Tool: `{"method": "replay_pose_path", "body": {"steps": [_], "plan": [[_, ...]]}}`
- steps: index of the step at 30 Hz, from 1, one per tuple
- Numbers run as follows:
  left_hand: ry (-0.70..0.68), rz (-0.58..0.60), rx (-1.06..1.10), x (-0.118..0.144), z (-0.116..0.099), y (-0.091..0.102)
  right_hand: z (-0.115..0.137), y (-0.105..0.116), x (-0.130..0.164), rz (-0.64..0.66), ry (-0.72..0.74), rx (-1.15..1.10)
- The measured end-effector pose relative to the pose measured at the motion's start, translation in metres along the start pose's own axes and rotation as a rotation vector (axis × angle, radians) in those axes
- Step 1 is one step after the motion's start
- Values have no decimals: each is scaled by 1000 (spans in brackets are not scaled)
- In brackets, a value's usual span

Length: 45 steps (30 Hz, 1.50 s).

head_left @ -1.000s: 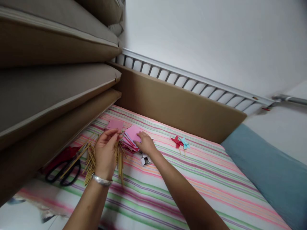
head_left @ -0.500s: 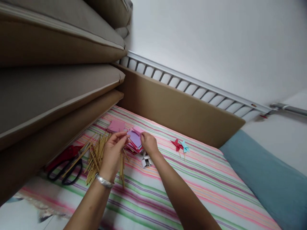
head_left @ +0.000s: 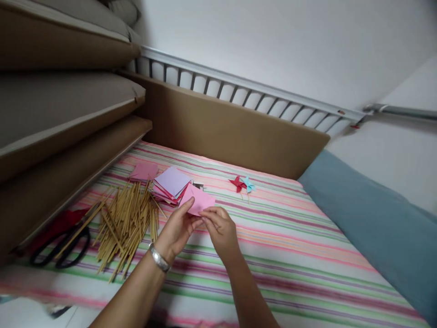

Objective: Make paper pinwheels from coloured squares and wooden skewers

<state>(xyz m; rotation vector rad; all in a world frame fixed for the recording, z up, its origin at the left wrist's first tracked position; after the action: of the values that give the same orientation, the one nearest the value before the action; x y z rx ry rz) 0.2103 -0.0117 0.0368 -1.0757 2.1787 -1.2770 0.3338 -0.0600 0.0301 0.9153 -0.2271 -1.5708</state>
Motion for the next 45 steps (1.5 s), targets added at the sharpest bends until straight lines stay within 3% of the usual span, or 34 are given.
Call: {"method": "replay_pose_path", "body": {"steps": [4, 8, 13, 16, 19, 24, 30, 34, 37, 45], "plan": [[-60, -209, -95, -11, 14, 7, -7, 6, -2, 80, -14, -84], [-173, -298, -68, -22, 22, 8, -11, 11, -2, -11, -289, -353], [-197, -273, -24, -31, 29, -2, -18, 5, 6, 16, -675, -858], [-115, -212, -17, -30, 37, -9, -20, -1, 9, -58, -703, -1319], [-24, -178, -46, -27, 49, -12, -21, -5, 9, -170, -665, -1557], [-79, -145, -107, -23, 62, -11, -22, -7, 8, -219, -638, -1546], [-41, -69, -204, -21, 41, -7, -27, -4, 8, -253, -575, -1349], [-24, -56, -349, -20, 32, 0, -24, -4, 10, -195, -605, -1275], [-52, -121, -424, -20, 34, 4, -20, -6, 10, -154, -615, -1249], [-111, -122, -454, -18, 25, 8, -21, -1, 7, -26, -618, -1317]]}}
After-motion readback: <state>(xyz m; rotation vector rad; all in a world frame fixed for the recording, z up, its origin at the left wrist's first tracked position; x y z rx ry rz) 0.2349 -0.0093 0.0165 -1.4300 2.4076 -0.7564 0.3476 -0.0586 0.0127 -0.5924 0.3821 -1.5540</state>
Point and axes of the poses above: each hand's wrist, its own x-axis away from the middle knuckle, its own y-axis out of the back of the hand, z = x × y, the point moved 1 cm from there along -x, towards the middle knuckle, and after that the axes turned 12 degrees about z, right-handed, at the moved point
